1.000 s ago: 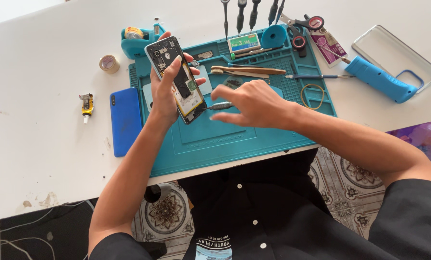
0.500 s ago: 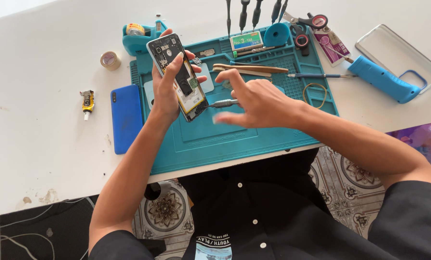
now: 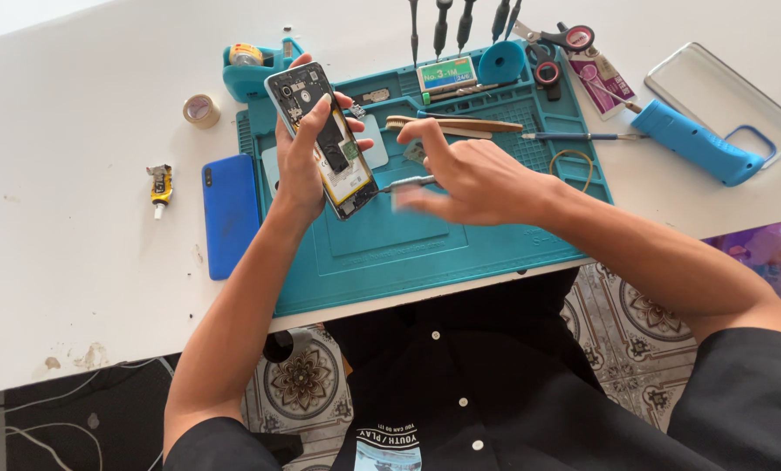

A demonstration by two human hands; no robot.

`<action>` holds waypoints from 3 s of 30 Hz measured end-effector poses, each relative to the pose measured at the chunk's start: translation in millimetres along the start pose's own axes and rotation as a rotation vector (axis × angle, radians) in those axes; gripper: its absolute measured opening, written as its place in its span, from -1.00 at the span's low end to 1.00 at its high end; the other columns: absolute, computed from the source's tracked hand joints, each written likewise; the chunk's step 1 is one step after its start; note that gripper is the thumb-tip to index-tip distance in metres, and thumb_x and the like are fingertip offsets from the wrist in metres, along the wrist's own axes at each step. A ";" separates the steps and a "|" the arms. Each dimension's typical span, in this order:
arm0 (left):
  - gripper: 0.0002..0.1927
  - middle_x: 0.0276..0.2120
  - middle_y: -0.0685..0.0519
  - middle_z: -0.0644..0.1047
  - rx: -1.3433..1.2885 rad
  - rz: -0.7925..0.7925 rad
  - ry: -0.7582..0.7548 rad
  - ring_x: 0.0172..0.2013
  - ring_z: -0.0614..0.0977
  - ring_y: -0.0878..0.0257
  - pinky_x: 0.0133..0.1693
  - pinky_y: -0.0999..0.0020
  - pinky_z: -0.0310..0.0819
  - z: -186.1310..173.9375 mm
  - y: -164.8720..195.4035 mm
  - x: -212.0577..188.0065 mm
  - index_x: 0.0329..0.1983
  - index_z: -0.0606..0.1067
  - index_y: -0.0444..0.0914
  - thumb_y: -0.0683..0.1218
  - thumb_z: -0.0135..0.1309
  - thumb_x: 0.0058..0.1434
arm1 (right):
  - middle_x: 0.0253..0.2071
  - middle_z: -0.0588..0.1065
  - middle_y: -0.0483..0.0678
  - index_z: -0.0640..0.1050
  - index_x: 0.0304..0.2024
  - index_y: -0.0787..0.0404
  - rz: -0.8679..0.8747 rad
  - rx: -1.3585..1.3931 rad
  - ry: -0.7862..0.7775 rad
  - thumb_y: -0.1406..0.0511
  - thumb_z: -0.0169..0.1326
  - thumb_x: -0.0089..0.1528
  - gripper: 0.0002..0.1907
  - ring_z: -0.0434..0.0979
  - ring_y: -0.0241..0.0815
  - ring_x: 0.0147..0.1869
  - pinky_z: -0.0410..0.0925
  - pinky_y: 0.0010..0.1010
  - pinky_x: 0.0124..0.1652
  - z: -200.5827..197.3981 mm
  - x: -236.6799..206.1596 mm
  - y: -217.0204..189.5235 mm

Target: The person uses a metal prying tool to separate the back cover of a light blue smartphone, then uses a screwdriver to remove screws from the internal frame. The back cover is set aside, and the person continues to unscrew components inside the phone.

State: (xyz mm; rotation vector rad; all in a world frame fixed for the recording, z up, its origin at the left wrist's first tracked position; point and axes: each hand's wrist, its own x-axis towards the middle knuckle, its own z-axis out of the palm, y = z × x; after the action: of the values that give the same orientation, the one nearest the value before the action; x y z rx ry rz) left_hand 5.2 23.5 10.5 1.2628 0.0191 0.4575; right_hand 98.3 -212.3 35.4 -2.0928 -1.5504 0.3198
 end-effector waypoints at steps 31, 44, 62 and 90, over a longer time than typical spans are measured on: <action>-0.23 -0.10 -0.07 0.48 -0.056 -0.124 -0.029 -0.17 0.67 0.14 -0.19 0.13 0.77 -0.2 9.6 0.9 0.56 0.04 -0.11 0.14 0.01 0.36 | -0.75 0.40 0.02 0.68 -0.22 0.33 0.008 -0.077 0.051 0.15 0.16 0.21 -0.66 0.36 -0.10 -0.70 0.26 -0.24 -0.50 -22.7 7.9 12.0; -0.22 -0.14 -0.12 0.54 -0.072 -0.415 -0.145 -0.19 0.71 0.05 -0.14 0.05 0.77 6.2 7.7 -0.7 0.52 0.11 -0.08 0.27 -0.08 0.31 | -0.74 0.42 0.07 0.68 -0.21 0.30 0.111 -0.079 -0.011 0.13 0.13 0.20 -0.64 0.41 0.00 -0.68 0.28 -0.16 -0.48 -18.8 9.3 14.0; -0.20 -0.14 -0.13 0.53 -0.064 -0.412 -0.159 -0.20 0.71 0.07 -0.15 0.04 0.77 7.4 5.8 -0.6 0.50 0.13 -0.10 0.30 -0.07 0.28 | -0.68 0.48 0.09 0.68 -0.23 0.36 0.055 -0.070 0.013 0.14 0.15 0.18 -0.62 0.48 -0.02 -0.64 0.34 -0.22 -0.43 -19.9 9.3 16.5; -0.24 -0.06 -0.05 0.48 -0.187 -0.212 -0.053 -0.09 0.64 0.17 -0.12 0.14 0.74 -4.3 -1.5 2.7 0.57 0.02 0.02 0.17 0.03 0.38 | -0.55 0.59 0.02 0.68 -0.12 0.22 -0.160 0.087 0.021 0.13 0.18 0.25 -0.68 0.58 -0.12 -0.55 0.38 -0.33 -0.43 -7.6 6.9 -1.7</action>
State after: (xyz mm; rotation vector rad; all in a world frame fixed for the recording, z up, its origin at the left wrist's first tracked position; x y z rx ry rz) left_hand 7.0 28.0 8.4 1.0749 0.0641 0.2366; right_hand 102.7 -207.4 43.5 -1.8873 -1.6500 0.3006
